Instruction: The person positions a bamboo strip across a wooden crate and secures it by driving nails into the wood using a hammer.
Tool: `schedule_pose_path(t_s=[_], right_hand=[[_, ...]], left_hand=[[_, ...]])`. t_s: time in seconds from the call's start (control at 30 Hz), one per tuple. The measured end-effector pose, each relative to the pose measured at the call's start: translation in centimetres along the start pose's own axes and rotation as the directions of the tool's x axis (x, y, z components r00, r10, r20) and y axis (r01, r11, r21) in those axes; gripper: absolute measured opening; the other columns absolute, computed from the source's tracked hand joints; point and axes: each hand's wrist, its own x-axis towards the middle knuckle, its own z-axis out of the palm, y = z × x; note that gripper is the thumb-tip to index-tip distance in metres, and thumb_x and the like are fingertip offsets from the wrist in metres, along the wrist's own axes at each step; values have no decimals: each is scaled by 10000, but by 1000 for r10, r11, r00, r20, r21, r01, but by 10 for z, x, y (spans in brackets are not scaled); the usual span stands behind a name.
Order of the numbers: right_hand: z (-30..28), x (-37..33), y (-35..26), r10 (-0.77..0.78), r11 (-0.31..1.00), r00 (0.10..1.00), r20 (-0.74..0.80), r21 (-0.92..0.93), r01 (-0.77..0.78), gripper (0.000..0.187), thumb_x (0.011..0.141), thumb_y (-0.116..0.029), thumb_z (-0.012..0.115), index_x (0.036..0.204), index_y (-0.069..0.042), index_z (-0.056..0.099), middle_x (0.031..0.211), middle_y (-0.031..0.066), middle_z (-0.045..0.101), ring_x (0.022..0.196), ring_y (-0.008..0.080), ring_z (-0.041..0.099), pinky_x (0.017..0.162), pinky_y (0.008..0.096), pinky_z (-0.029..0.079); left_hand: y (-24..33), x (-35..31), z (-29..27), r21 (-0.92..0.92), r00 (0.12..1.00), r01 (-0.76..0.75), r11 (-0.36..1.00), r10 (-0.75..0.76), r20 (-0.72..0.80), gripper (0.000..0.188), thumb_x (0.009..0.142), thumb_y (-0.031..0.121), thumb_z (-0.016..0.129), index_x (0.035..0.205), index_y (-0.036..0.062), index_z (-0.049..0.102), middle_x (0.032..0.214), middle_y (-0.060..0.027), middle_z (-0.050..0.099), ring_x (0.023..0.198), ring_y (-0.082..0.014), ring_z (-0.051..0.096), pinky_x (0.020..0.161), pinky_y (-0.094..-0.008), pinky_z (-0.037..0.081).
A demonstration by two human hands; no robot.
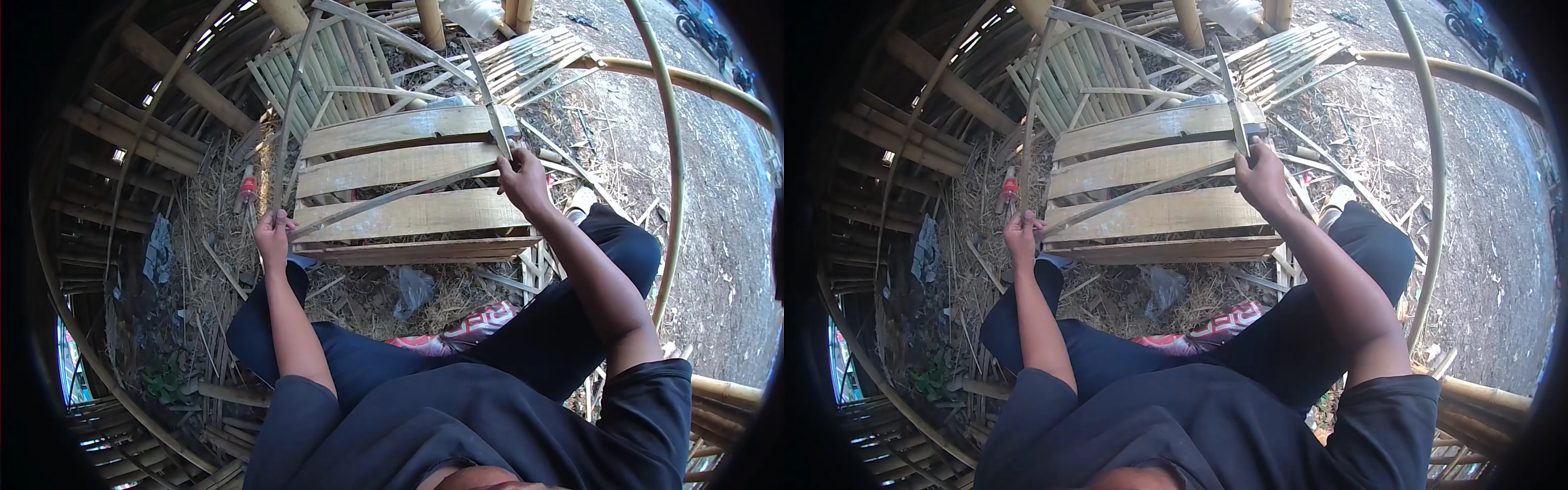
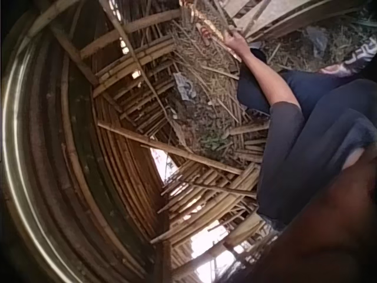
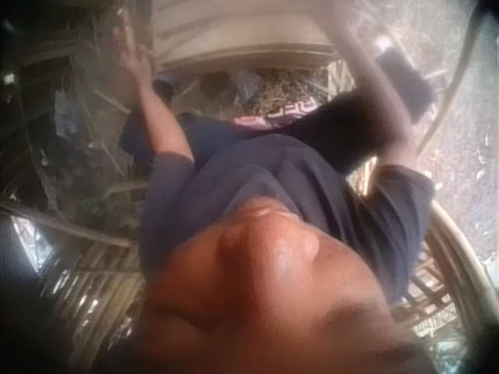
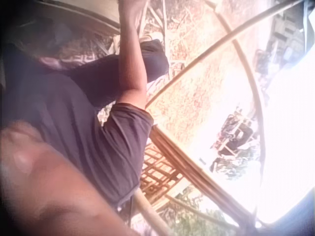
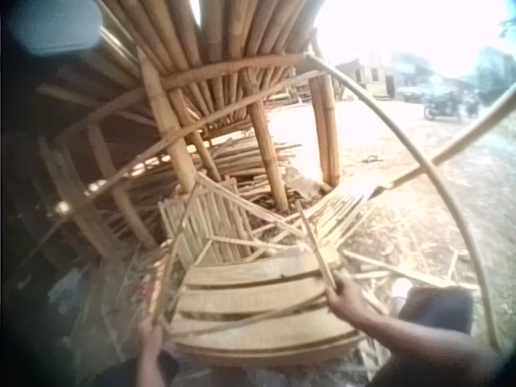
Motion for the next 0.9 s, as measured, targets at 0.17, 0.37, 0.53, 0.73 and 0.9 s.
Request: schedule_pose_path(t_s=[0.17, 0.37, 0.53, 0.73, 0.9], right_hand=[[-11, -10, 15, -79, 996, 992, -99, 33, 83, 240, 1021, -141, 631, 1073, 92, 613, 759, 102, 645, 606, 142, 642, 565, 304, 584], [-24, -13, 38, -159, 987, 973, -166, -42, 154, 267, 973, -139, 643, 1051, 116, 625, 817, 228, 708, 659, 270, 742, 601, 371, 591], [-24, -20, 19, 3, 1000, 995, -103, 14, -2, 252, 1005, -132, 638, 1066, 113, 627, 812, 128, 671, 656, 150, 668, 575, 318, 623], [-8, -15, 31, 71, 997, 996, -51, 42, -69, 255, 970, -132, 657, 992, 120, 626, 786, 202, 694, 638, 263, 741, 576, 360, 612], [12, -10, 27, 90, 995, 995, 39, -41, -88, 262, 961, -137, 671, 978, 119, 623, 793, 212, 698, 643, 266, 743, 562, 365, 608]], left_hand=[[19, 3, 11, -45, 999, -45, 998, 46, 27, 375, 1035, 364, 650, 842, 45, 604, 720, -21, 669, 742, -139, 721, 646, -249, 540], [22, 8, 22, -108, 997, 23, 994, -16, 73, 367, 1028, 371, 655, 877, 40, 606, 720, -36, 663, 719, -154, 728, 599, -248, 560], [5, 8, 27, -83, 973, 207, 975, -196, 125, 359, 1038, 402, 634, 922, 63, 620, 716, -22, 648, 721, -148, 731, 563, -251, 553], [-33, 17, 35, 178, 958, 283, 942, -287, -6, 369, 1055, 377, 603, 970, 27, 684, 711, -43, 631, 688, -148, 683, 564, -299, 524], [-54, 19, 16, 562, 998, 58, 825, -31, -57, 286, 990, 281, 664, 959, -1, 704, 759, -142, 626, 736, -289, 667, 699, -409, 506]])
